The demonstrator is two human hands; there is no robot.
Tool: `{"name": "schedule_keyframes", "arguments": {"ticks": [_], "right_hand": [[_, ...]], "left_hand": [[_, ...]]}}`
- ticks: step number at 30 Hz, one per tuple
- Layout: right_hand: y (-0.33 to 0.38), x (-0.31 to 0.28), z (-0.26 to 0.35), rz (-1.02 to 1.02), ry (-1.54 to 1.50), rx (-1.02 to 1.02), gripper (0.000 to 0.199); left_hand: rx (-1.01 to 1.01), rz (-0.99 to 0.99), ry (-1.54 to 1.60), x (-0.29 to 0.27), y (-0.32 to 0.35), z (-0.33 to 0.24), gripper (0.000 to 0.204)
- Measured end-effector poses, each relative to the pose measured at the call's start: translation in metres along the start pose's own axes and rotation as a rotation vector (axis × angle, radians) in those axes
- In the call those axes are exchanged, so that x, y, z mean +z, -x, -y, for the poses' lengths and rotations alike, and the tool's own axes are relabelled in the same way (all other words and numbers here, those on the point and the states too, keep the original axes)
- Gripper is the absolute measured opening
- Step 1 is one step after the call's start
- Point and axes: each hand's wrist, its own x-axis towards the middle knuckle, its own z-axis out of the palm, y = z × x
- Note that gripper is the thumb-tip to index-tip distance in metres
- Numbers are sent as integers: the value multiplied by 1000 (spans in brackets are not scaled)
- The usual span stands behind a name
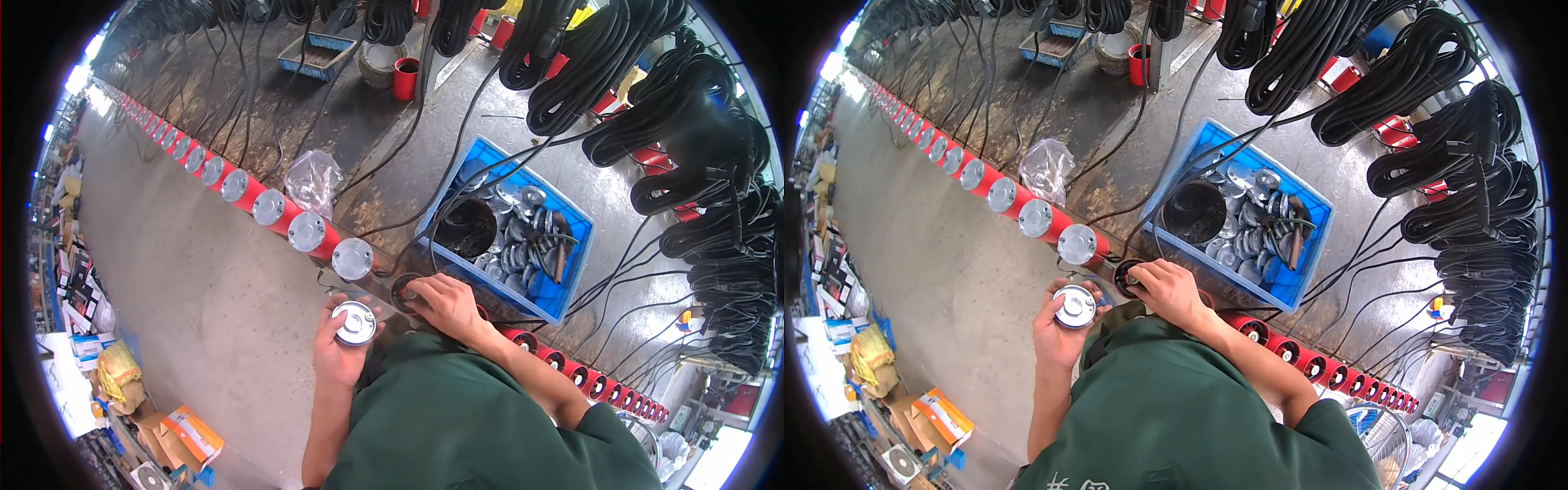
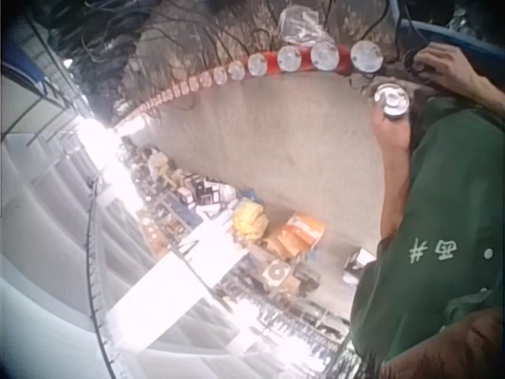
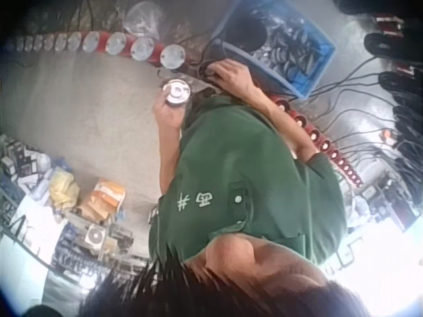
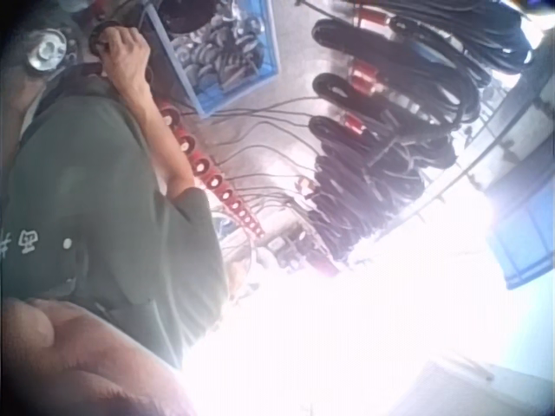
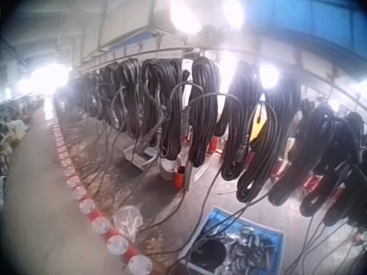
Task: The person assembles electronic components by taking circular metal plates and small red ring parts from a blue bin and attaching them to the top of red cylindrical units using a screwdriver.
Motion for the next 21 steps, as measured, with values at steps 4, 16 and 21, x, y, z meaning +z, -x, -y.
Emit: {"name": "schedule_keyframes", "arguments": {"ticks": [4, 16, 21], "right_hand": [[-3, -1, -1, 14, 7, -31, 33], [-3, 2, -5, 15, -1, -46, 36], [-4, 0, -6, 18, -13, -57, 35]], "left_hand": [[-2, -7, -23, -8, -2, 1, 30], [-13, -11, -34, -5, -7, 8, 31], [-17, -30, -37, -3, -7, 10, 31]]}}
